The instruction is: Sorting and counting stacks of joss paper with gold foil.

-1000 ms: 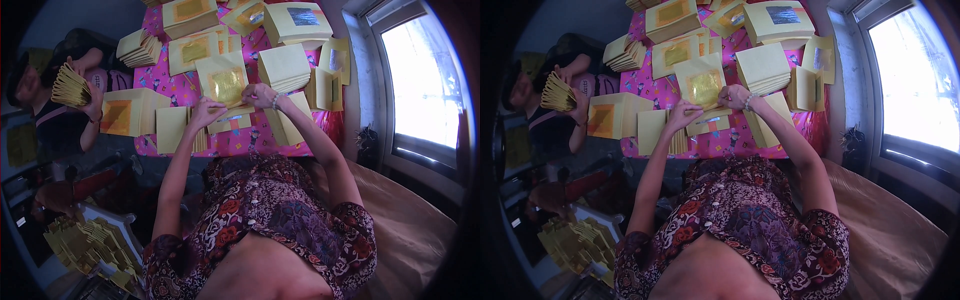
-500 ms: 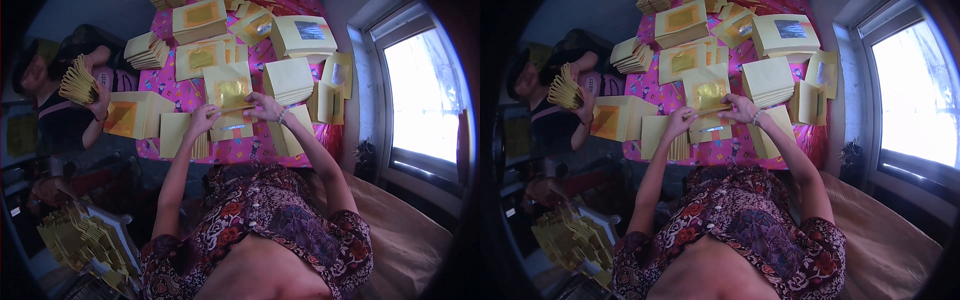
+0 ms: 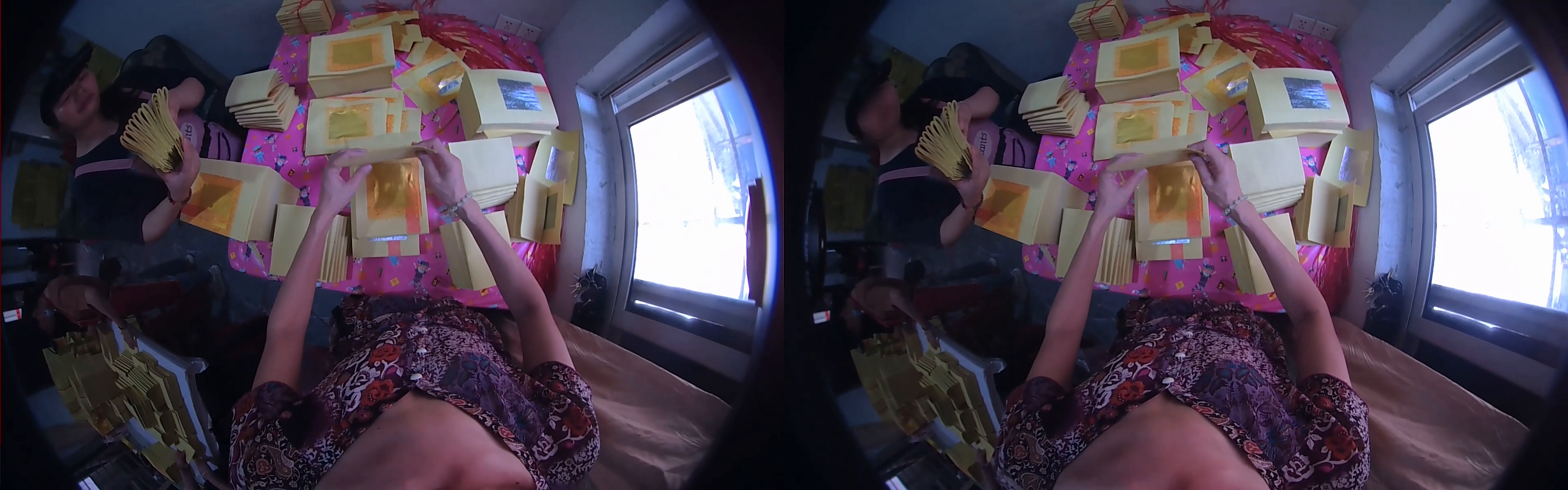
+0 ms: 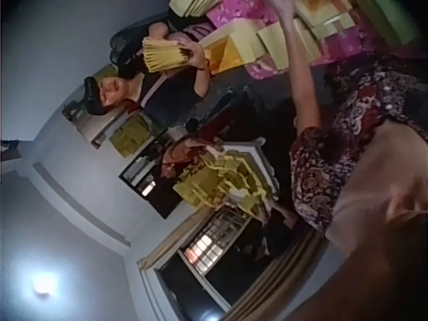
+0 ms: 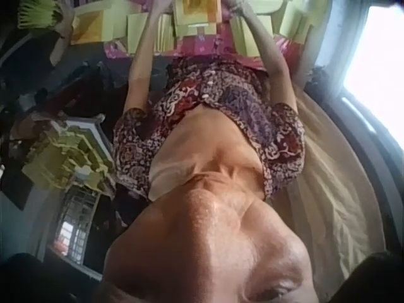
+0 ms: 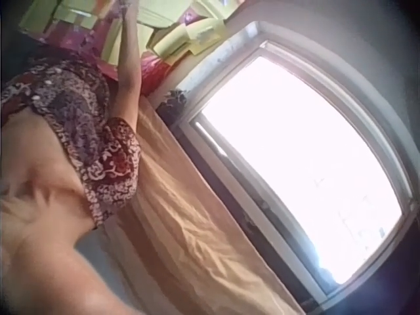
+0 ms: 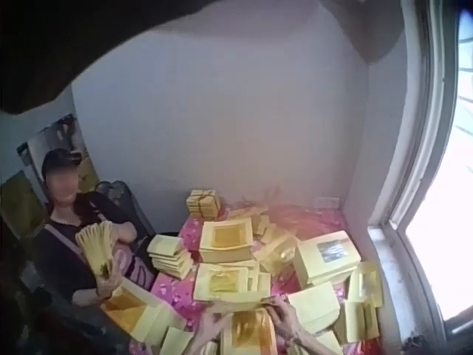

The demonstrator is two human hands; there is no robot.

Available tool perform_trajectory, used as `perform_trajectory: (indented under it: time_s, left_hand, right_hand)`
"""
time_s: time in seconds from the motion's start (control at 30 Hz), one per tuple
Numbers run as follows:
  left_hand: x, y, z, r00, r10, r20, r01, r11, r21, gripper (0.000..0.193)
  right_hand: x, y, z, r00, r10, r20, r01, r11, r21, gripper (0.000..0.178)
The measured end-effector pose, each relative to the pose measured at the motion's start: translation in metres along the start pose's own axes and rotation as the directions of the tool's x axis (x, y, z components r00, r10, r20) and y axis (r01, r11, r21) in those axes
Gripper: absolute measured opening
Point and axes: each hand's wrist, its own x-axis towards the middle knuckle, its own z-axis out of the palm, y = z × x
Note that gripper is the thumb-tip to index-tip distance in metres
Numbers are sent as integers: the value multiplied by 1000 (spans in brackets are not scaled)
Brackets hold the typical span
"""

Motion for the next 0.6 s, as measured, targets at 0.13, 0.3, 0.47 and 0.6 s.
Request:
perform_trajectory:
  time_s: [0.13, 0.3, 0.47, 0.6]
  left_hand:
    - [27, 25, 1, 992, -15, -122, -10, 980, -199, 24]
    - [32, 47, 3, 982, -180, -59, 130, 869, -477, 20]
    - [3, 25, 23, 961, -266, -77, 214, 890, -402, 25]
    - [2, 16, 24, 969, -237, -74, 180, 873, -453, 25]
  right_hand:
    - [17, -14, -8, 996, 73, -55, -67, 992, 105, 14]
    - [11, -1, -3, 994, 60, -94, -37, 973, 228, 19]
    - [-20, 16, 18, 983, 139, -118, -103, 957, 270, 31]
    - [-23, 16, 20, 982, 150, -118, -107, 945, 308, 31]
